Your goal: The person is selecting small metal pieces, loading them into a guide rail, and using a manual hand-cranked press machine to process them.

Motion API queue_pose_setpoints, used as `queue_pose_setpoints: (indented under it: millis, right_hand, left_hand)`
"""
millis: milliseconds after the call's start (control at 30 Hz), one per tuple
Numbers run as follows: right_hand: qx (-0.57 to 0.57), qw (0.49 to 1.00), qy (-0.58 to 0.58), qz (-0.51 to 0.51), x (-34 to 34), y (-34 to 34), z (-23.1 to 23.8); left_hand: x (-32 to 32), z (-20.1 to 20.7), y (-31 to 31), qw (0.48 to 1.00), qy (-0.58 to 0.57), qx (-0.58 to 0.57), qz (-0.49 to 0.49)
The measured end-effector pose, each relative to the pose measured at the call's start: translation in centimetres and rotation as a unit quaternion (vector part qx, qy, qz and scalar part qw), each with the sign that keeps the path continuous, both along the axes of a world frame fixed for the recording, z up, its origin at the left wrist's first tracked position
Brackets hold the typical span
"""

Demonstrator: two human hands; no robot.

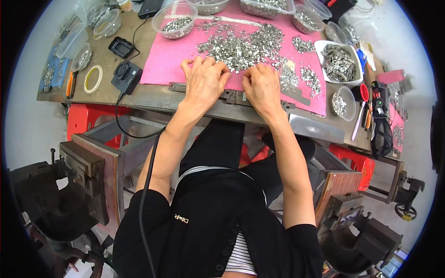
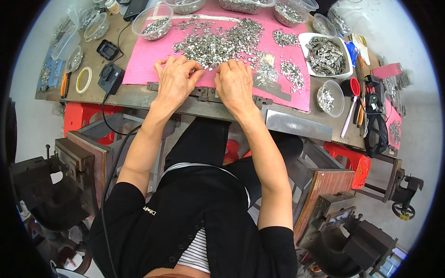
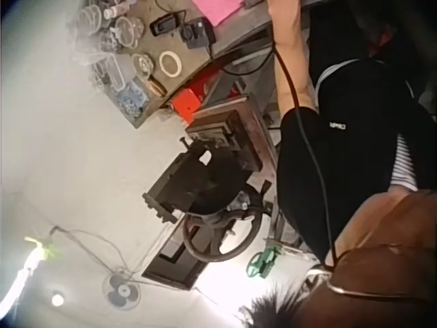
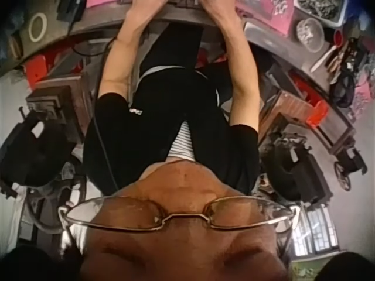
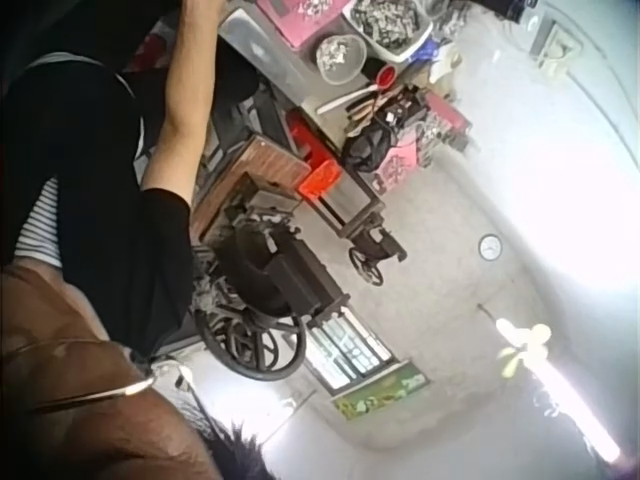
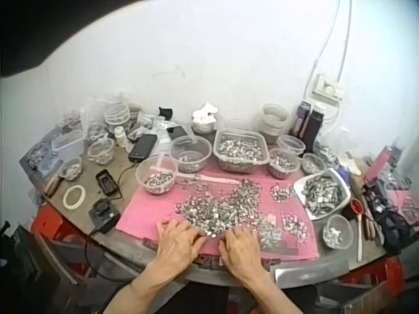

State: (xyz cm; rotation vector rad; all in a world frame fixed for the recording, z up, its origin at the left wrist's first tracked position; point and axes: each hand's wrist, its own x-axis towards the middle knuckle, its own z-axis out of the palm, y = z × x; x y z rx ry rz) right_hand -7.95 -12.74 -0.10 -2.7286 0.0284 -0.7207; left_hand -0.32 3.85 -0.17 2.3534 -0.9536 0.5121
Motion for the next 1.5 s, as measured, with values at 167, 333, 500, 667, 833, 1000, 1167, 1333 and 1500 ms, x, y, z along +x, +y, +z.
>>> queue_pose_setpoints:
  millis: [167, 333, 500, 667, 833, 1000, 1167, 1333, 1500]
  right_hand:
    - [0.089, 0.995, 0.007, 0.046, -1.1, -1.4, 0.5]
    - [0.139, 0.986, 0.021, 0.088, -4.2, -1.5, 1.6]
    - [0.083, 0.992, -0.007, 0.099, -5.2, -1.2, 1.0]
    - [0.066, 0.990, -0.010, 0.126, -5.4, -1.4, 1.2]
    - [0.109, 0.988, -0.006, 0.110, -2.9, -2.3, 1.0]
    - [-0.007, 0.995, -0.021, 0.097, 0.7, -2.9, 0.4]
    - [-0.075, 0.990, -0.031, 0.111, 0.9, -3.1, 0.5]
    - [-0.051, 0.993, -0.030, 0.099, 0.4, -3.4, 0.3]
    - [-0.017, 0.996, -0.028, 0.084, -1.2, -4.1, 0.4]
  left_hand:
    - [0.3, 0.1, 0.2, 1.000, -0.002, 0.000, -0.031]
    - [0.8, -0.3, 0.2, 0.995, 0.073, -0.005, -0.068]
    - [0.6, -0.1, 0.2, 0.995, 0.073, -0.018, -0.071]
    - [0.6, 0.1, 0.4, 0.996, 0.060, -0.001, -0.062]
    - [0.6, -0.2, 0.3, 0.996, 0.056, -0.010, -0.062]
    - [-0.7, 0.5, -0.1, 0.993, 0.062, -0.042, -0.096]
    - [-2.5, 1.0, -0.3, 0.976, 0.068, -0.090, -0.186]
    - [-3.3, 0.2, -1.3, 0.962, 0.057, -0.104, -0.246]
    - [-3.4, 0.0, -1.7, 0.961, 0.056, -0.102, -0.249]
